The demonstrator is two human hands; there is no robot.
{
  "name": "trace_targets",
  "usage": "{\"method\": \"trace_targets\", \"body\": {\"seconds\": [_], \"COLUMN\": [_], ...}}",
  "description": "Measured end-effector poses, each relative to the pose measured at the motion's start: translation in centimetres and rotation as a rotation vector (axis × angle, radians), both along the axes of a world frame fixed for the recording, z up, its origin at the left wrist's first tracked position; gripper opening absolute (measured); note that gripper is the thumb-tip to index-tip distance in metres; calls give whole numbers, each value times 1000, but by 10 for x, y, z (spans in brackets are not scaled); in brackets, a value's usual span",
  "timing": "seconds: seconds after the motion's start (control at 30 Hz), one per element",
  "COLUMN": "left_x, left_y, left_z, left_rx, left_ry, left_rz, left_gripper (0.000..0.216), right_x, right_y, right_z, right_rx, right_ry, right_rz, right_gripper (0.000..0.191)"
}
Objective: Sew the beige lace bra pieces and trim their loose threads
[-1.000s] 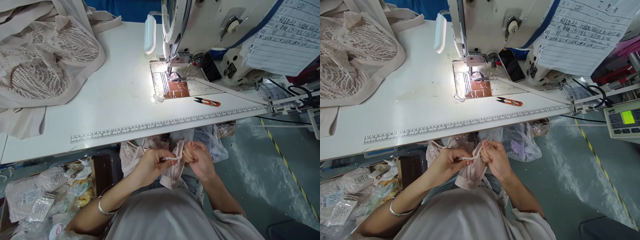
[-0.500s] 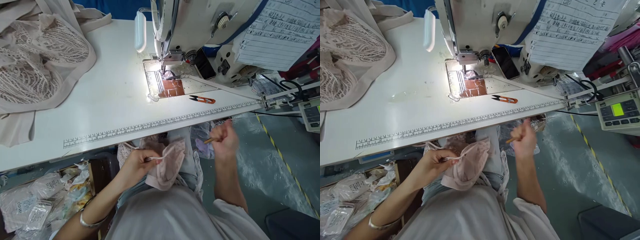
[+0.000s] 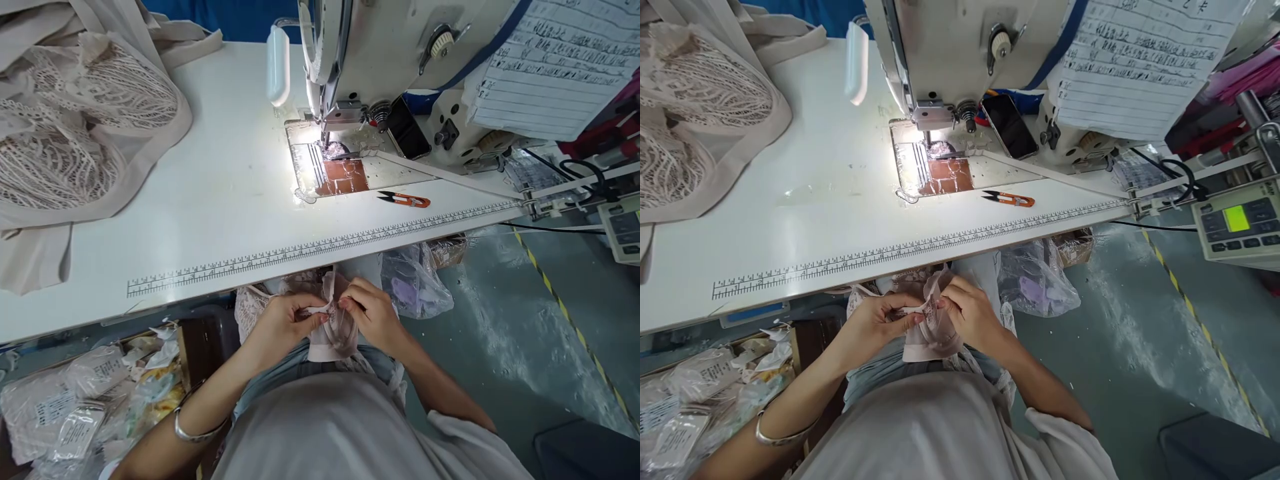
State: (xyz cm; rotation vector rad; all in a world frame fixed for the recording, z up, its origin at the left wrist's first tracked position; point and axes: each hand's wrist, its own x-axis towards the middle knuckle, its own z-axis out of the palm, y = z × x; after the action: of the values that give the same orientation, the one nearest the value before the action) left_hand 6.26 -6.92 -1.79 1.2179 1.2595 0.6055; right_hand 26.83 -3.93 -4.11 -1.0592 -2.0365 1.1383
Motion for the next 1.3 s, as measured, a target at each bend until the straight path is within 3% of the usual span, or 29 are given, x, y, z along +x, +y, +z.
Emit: {"method": "trace_targets", "body": {"seconds": [0.13,0.3,0.37,0.47,0.57,0.67,0.77,0.87,1.0,1.1,1.2,1.3], "left_x": [0,2,4,6,7,8,7,5,2,-1,-1,-1], "left_y": [1,4,5,5,5,6,4,4,5,6,6,5], "left_z": [-3,1,2,-2,-8,-13,-14,-13,-15,-15,-12,-6], "left_rx": [-48,-80,-76,-51,-32,-56,-75,-102,-116,-115,-122,-110], "left_ry": [5,-36,-38,20,44,-9,-30,-15,-85,-96,-100,-63], "left_rz": [-9,-67,-102,-125,-110,-98,-116,-106,-39,-35,-46,-64], "left_gripper": [28,25,24,25,26,26,24,26,27,27,27,27], "right_x": [5,-4,-6,-7,-7,-11,-11,-6,0,1,0,-3], "right_y": [7,2,1,4,5,-2,-9,-9,-7,-2,6,9], "right_z": [0,-2,-4,-9,-14,-18,-20,-21,-17,-10,-5,-5], "right_rx": [-30,-370,-302,13,147,172,192,124,175,103,2,71], "right_ry": [133,437,370,173,87,94,115,55,113,75,18,21], "right_rz": [-8,250,314,266,205,152,191,61,75,-16,77,122], "right_gripper": [41,40,38,35,29,24,23,24,25,20,15,17]}}
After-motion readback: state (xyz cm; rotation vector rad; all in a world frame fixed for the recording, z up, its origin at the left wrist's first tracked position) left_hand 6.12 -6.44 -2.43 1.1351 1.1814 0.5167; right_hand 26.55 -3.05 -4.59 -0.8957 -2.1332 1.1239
